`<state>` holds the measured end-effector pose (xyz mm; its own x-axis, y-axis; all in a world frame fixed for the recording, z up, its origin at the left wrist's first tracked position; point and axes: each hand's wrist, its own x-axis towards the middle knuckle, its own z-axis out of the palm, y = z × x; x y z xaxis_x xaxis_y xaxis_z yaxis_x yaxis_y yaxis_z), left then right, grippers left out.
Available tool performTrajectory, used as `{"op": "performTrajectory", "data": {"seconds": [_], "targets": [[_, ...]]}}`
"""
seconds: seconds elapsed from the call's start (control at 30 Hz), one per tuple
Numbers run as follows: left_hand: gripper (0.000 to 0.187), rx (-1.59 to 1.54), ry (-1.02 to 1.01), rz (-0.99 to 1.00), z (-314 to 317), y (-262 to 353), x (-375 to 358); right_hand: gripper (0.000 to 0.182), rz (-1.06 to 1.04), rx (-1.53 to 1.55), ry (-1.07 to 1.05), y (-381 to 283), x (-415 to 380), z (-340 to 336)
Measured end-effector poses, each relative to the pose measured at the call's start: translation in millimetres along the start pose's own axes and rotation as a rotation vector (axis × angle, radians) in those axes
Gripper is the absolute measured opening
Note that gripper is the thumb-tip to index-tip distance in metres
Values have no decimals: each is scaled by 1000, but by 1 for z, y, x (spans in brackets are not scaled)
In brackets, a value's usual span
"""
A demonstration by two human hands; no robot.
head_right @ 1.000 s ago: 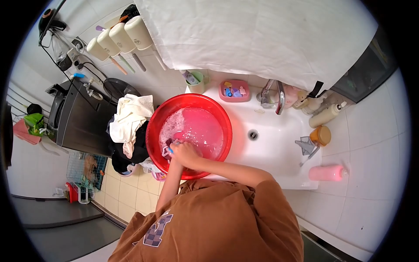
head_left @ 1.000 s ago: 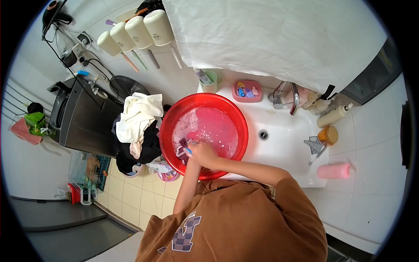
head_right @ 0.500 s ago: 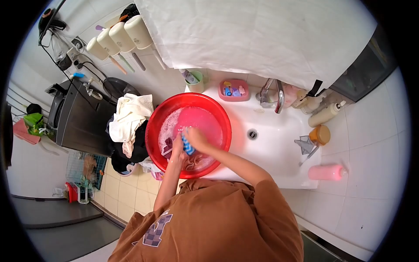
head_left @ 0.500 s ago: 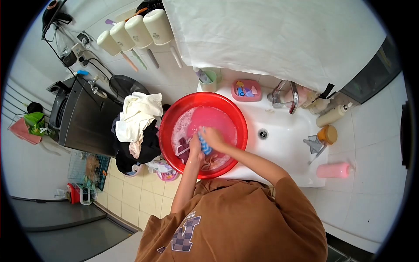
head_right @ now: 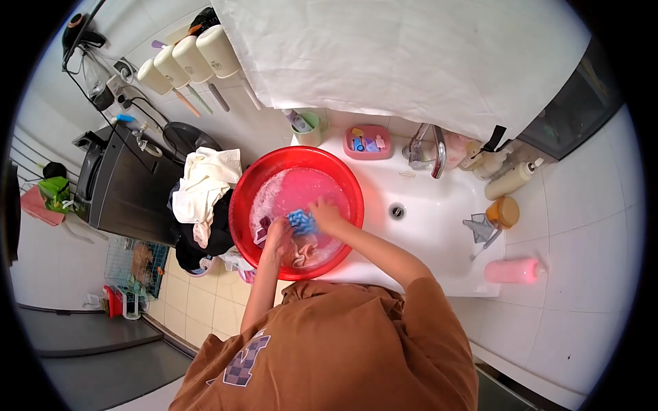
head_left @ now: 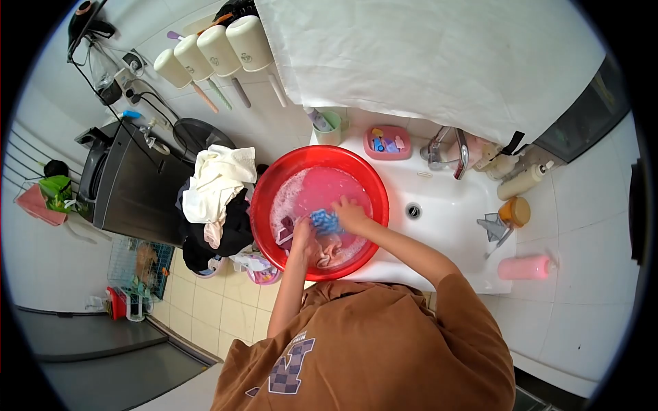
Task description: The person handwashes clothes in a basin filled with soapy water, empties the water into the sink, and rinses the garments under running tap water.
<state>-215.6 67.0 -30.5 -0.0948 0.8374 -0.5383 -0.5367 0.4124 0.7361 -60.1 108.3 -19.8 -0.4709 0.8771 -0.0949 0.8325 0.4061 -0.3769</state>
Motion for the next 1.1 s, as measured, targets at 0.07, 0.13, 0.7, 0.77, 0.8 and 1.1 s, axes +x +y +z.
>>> {"op": "performTrajectory", "data": {"seconds": [0.07, 0.13, 0.7, 0.77, 0.8, 1.1], "targets": [[29, 1, 12, -36, -1, 2, -2, 30, 45, 38, -12, 16, 13, 9], [38, -70, 62, -98, 2, 10, -9, 27, 94, 81, -23, 22, 21, 9], [31, -387, -301, -129, 26, 21, -20, 19, -206, 1072, 92, -46, 10, -85], [32, -428, -364, -137, 32, 26, -28, 21, -196, 1262, -8, -43, 12, -84], [33, -468, -427, -144, 35, 29, -30, 21, -195, 1261, -7, -39, 13, -76], [34, -81, -120, -61, 63, 22, -41, 35, 156, 719, 334, -53, -4, -25]]}}
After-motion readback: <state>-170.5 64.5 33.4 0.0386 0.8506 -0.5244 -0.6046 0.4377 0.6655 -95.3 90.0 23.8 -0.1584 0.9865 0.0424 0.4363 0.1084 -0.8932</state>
